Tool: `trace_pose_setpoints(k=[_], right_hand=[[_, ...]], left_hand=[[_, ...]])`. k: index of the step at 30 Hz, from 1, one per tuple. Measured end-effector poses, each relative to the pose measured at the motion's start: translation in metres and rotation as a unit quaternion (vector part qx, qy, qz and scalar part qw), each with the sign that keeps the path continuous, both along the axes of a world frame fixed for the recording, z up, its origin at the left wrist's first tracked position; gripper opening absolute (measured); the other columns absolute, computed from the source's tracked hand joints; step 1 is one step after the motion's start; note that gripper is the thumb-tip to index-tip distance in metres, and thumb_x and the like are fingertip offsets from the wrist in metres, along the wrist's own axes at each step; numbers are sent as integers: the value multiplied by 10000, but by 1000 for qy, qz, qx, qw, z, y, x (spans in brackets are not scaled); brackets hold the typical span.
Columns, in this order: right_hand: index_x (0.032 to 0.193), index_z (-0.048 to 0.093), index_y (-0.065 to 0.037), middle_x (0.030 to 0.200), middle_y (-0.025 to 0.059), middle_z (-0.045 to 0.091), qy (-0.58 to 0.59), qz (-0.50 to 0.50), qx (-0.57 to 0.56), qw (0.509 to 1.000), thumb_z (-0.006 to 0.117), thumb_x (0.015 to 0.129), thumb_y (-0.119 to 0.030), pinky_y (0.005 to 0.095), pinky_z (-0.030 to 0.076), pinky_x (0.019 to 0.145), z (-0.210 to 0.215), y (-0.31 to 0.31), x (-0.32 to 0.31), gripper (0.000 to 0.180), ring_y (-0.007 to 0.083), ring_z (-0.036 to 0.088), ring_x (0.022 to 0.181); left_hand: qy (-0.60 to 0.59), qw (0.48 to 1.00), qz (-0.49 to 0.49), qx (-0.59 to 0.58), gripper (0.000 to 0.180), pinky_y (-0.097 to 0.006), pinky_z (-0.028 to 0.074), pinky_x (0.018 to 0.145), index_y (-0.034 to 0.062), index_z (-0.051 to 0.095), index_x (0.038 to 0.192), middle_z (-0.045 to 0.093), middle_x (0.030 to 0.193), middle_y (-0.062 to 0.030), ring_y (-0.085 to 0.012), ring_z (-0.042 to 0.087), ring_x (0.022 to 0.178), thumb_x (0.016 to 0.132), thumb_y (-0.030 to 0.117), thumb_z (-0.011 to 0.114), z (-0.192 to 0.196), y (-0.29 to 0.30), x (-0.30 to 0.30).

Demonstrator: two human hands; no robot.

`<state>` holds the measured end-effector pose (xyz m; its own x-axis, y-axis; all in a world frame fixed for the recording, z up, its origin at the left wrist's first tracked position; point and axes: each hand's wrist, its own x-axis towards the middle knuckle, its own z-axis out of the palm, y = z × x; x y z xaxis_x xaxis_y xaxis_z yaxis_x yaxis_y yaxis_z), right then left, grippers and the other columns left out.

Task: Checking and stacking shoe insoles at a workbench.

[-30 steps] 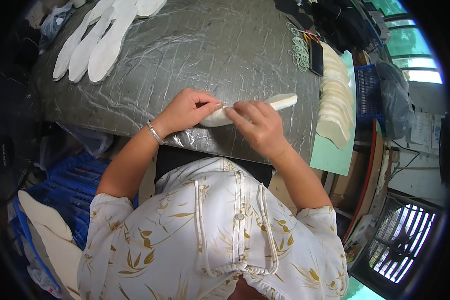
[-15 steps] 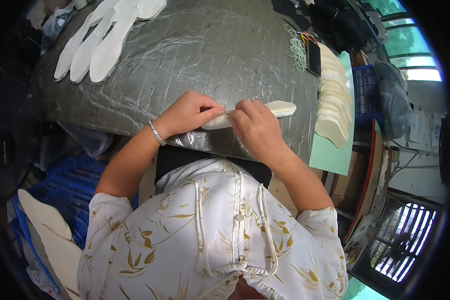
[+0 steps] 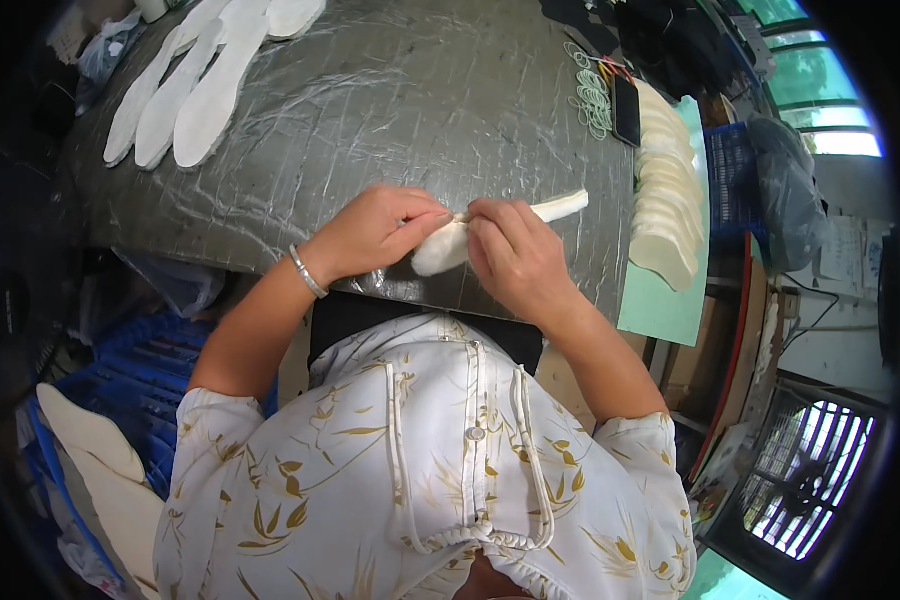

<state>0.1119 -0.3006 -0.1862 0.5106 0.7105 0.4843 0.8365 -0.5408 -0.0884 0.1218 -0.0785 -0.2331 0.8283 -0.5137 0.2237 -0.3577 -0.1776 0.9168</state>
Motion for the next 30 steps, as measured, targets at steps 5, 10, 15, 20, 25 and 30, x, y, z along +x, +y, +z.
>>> trace_pose_setpoints(k=[5,10,15,20,25,30], right_hand=[[950,606,12,987,99,613,-22,13,-60,998,665,737,-48,342,505,683,2,-6,1,229,232,609,852],[917,609,16,976,109,610,-11,19,-27,999,669,728,-50,353,498,665,-7,-4,-1,209,233,603,797],[874,593,19,902,123,615,-17,26,25,999,679,752,-17,419,576,864,-14,0,2,153,303,645,789],[842,591,-3,866,113,626,93,-14,78,993,700,748,-1,411,534,712,-12,3,1,143,289,628,756],[907,621,-47,850,85,648,180,-35,88,979,713,783,-20,407,485,694,-6,2,1,156,283,633,764],[1199,648,-28,1050,158,691,269,-48,175,946,691,849,-29,398,512,844,8,-25,15,353,313,655,947]], left_hand=[[-34,999,24,11,508,-359,525,917,18,599,1322,672,1215,-168,-296,662,1095,831,59,725,10,-8,-20],[-74,995,58,22,520,-340,557,846,67,632,1305,690,1177,-158,-317,691,1008,797,-33,674,-8,-13,-23],[-119,988,74,66,477,-357,574,816,68,674,1236,705,1145,-142,-319,702,971,770,-34,685,-9,-13,-23],[-161,981,76,76,368,-370,516,813,81,700,1190,722,1092,-107,-282,693,957,822,67,701,-9,-11,-21],[-101,991,66,55,261,-374,489,807,26,715,1114,725,1000,-138,-294,688,910,858,70,690,-13,-8,-20],[-105,987,117,25,165,-329,479,771,17,728,1028,737,945,-119,-257,696,820,877,20,662,-10,-9,-22]])
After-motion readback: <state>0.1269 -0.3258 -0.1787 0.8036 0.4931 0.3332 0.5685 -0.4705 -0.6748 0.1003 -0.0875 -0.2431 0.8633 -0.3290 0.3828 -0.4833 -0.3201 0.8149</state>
